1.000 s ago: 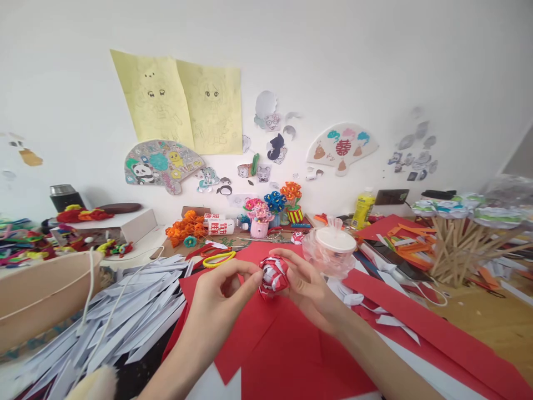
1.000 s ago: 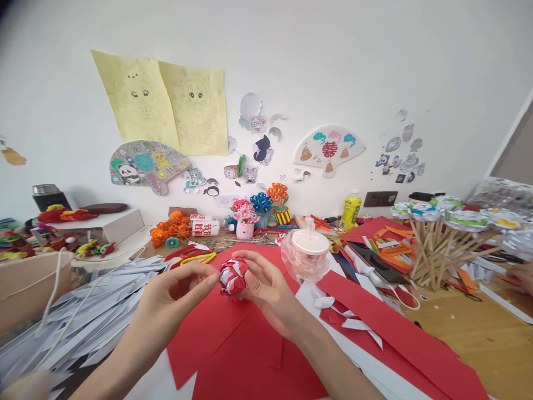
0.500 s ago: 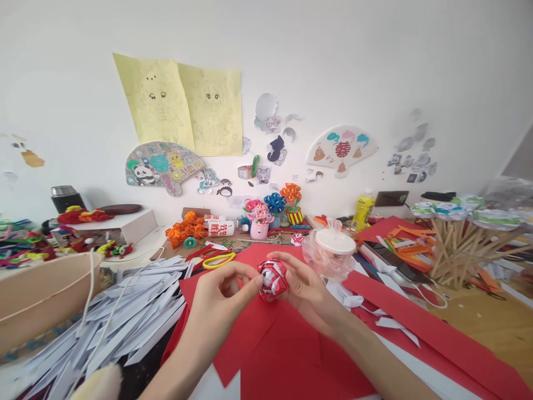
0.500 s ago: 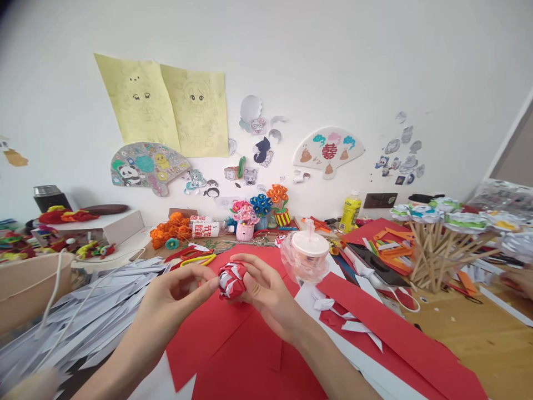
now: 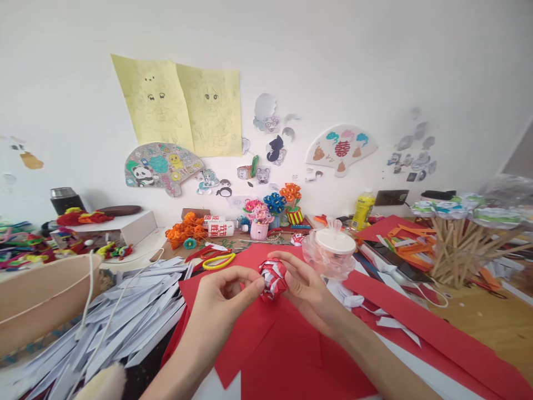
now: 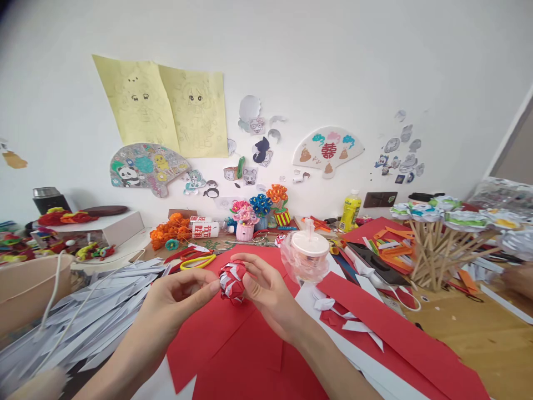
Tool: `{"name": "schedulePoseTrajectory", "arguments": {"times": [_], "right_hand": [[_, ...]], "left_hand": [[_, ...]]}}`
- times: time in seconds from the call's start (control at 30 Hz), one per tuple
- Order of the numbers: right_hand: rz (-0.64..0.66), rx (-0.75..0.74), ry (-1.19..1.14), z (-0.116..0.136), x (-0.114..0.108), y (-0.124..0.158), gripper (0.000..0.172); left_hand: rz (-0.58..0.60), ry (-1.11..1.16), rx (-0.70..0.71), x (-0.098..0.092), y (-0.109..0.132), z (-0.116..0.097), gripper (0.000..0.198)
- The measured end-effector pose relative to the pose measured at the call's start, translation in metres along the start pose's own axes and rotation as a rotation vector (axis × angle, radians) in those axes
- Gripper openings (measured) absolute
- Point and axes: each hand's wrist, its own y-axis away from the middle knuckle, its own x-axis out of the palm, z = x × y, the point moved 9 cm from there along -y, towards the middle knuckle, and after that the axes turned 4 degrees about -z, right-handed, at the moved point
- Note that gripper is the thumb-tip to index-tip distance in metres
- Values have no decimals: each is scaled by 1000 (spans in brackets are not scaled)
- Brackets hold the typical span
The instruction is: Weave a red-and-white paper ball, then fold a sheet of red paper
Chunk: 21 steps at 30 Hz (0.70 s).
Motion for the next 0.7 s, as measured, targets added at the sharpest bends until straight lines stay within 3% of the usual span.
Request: {"name": "schedulePoseTrajectory", "arguments": {"times": [0.33,0.5,0.7], "right_hand": [[6,-11,46,0,-2,-1,38],[-15,-4,56,0,-3,-1,39],[-22,-9,70,1,-1,0,37]], "left_hand": [[-74,-111,243,-4,-1,-14,19],[-67,-149,269,-4,2,-23,17],[-40,-182,266,-2,1,-19,20]]}}
